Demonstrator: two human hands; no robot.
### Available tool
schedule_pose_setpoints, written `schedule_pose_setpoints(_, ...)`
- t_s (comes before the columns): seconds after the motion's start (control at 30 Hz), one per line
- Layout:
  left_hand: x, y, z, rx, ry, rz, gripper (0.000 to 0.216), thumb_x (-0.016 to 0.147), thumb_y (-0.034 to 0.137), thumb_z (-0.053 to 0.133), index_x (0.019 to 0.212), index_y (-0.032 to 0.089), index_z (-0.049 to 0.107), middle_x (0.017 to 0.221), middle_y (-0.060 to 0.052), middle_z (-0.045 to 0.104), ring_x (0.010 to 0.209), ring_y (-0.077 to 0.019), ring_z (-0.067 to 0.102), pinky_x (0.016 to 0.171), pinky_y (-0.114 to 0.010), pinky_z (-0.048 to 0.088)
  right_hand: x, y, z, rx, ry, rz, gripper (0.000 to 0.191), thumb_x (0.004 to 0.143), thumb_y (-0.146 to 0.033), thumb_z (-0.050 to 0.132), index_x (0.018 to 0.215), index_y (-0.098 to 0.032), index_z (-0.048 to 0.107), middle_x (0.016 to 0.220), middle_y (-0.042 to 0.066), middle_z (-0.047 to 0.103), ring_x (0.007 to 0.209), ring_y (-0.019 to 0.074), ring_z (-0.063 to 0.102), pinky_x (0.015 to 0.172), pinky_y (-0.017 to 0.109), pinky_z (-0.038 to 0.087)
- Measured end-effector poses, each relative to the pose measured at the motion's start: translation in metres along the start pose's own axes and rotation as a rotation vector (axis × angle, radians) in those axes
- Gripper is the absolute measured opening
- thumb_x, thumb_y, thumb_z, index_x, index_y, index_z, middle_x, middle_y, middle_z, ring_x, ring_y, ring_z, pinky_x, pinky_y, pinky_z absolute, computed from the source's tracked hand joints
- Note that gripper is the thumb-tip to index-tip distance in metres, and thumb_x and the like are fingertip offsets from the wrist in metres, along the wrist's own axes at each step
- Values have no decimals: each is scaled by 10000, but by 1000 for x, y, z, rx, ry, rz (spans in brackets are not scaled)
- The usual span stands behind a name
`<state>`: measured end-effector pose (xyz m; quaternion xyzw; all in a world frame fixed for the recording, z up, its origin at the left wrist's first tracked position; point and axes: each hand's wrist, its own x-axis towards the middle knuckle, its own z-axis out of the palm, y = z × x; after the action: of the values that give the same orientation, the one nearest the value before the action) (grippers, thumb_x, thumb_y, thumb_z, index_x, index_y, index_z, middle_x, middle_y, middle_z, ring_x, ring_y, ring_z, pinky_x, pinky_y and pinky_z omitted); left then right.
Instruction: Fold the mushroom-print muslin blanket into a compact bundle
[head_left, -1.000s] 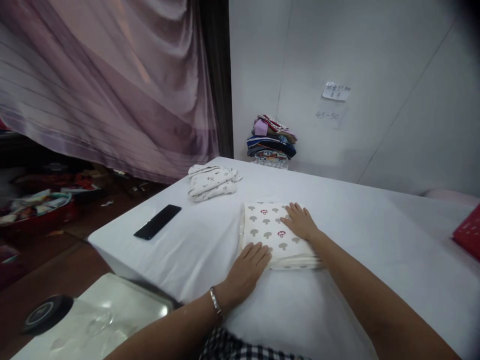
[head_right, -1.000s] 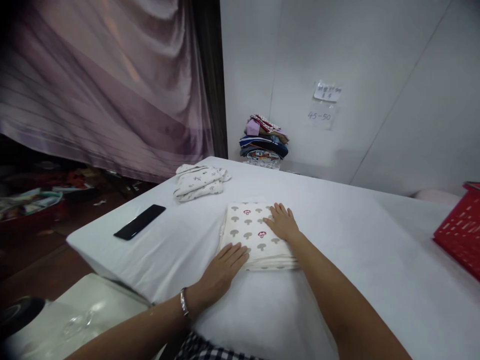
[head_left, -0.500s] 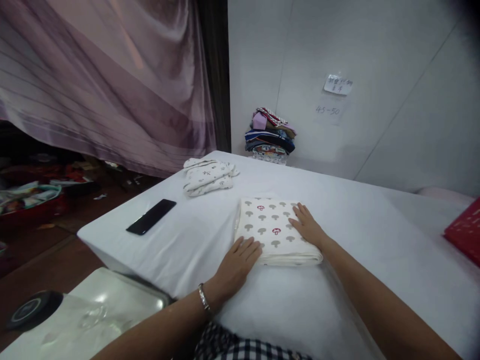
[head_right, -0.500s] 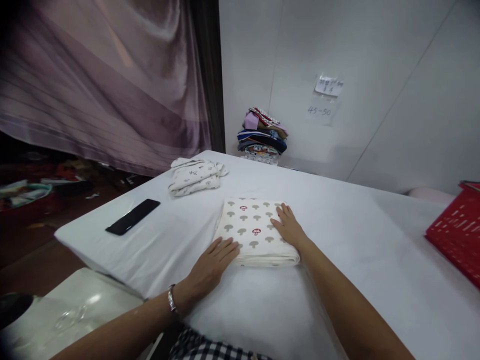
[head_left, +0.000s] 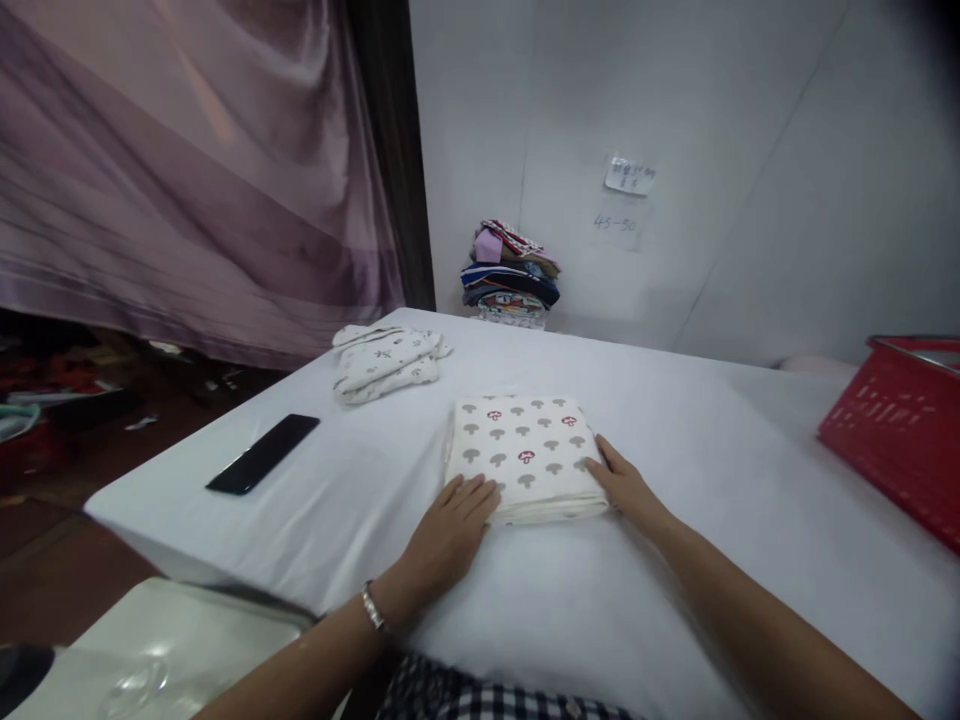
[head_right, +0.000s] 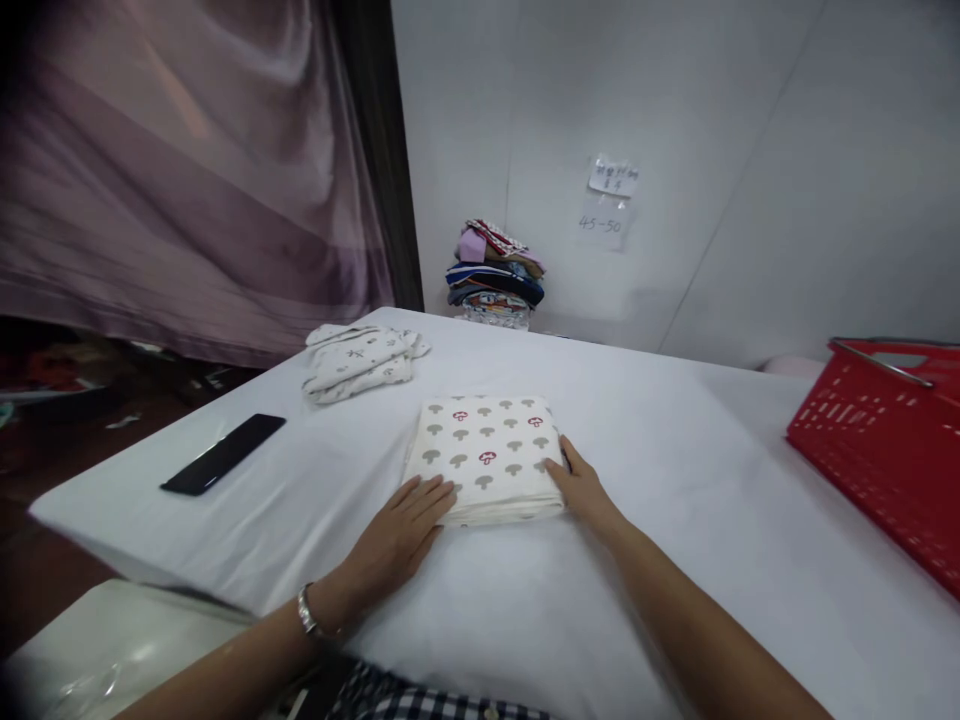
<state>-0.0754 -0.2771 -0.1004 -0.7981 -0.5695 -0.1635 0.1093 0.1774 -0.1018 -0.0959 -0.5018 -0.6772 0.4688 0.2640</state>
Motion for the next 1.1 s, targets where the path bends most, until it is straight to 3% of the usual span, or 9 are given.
schedule_pose_setpoints(0.1, 8, 0, -13, -86, -35, -20, 399, 863, 330, 496, 1233, 181, 506, 1276, -83, 539, 1191, -246, 477, 1002, -446, 368, -19, 4, -1, 171, 7, 47, 735, 817, -440, 531, 1434, -168, 240, 1474, 52, 246, 1332, 192, 280, 1103, 344, 248)
schedule_pose_setpoints(0.2, 19, -1, -22, -164, -55, -74, 305, 880, 377, 461, 1093, 208, 601, 1141, -65, 625, 1074, -232, 550, 906, -406, 426, -28, 6, -6, 320, 22, 98, 724, 822, -405, 550, 1430, -161, 242, 1471, 68, 261, 1317, 192, 312, 1083, 325, 290)
schedule_pose_setpoints(0.4, 36, -9, -23, -299, -39, -264, 295, 899, 320, 395, 798, 199, 645, 918, -54, 652, 905, -192, 580, 815, -339, 456, -25, 5, -20, 600, 17, 252, 613, 830, -340, 587, 1358, -137, 352, 1208, 122, 584, 1014, 199, 604, 877, 320, 511)
schedule_pose_setpoints(0.5, 37, -14, -16, -261, 79, -374, 237, 855, 320, 464, 964, 190, 630, 1142, -90, 590, 1091, -238, 513, 946, -398, 407, -23, 6, -22, 628, -32, 264, 402, 855, -363, 559, 1190, -144, 520, 1025, 105, 663, 850, 173, 649, 764, 292, 554)
schedule_pose_setpoints(0.63, 36, -19, -8, -337, 71, -647, 571, 799, 382, 539, 1295, 123, 422, 1430, -151, 320, 1300, -290, 319, 1060, -437, 306, -23, 8, -23, 593, -164, 249, 412, 852, -450, 548, 1158, -175, 550, 942, 82, 676, 735, 159, 651, 651, 290, 575)
schedule_pose_setpoints(0.73, 36, -22, -7, -532, -15, -922, 750, 768, 456, 577, 1380, 129, 292, 1420, -167, 336, 1271, -309, 372, 1043, -446, 332, -22, 9, -22, 591, -144, 264, 571, 835, -471, 568, 1310, -188, 427, 944, 77, 677, 685, 153, 648, 627, 303, 583)
schedule_pose_setpoints(0.83, 38, -25, -11, -717, 8, -1108, 830, 724, 454, 645, 1398, 171, 251, 1373, -157, 410, 1193, -297, 469, 999, -420, 390, -20, 10, -22, 579, -122, 271, 736, 811, -456, 609, 1408, -177, 281, 902, 73, 680, 639, 157, 644, 613, 323, 590)
schedule_pose_setpoints(0.97, 43, -27, -16, -869, 89, -1204, 879, 697, 371, 697, 1404, 159, 219, 1410, -175, 346, 1188, -281, 474, 963, -383, 432, -20, 8, -21, 556, -99, 256, 797, 768, -351, 678, 1420, -154, 265, 849, 62, 671, 584, 151, 621, 587, 320, 587)
schedule_pose_setpoints(1.1, 46, -26, -18, -971, 50, -1243, 943, 677, 360, 722, 1416, 135, 180, 1389, -201, 360, 1154, -273, 502, 954, -378, 440, -23, 3, -29, 547, -57, 200, 726, 760, -282, 663, 1394, -191, 322, 848, 41, 661, 638, 160, 619, 603, 331, 582)
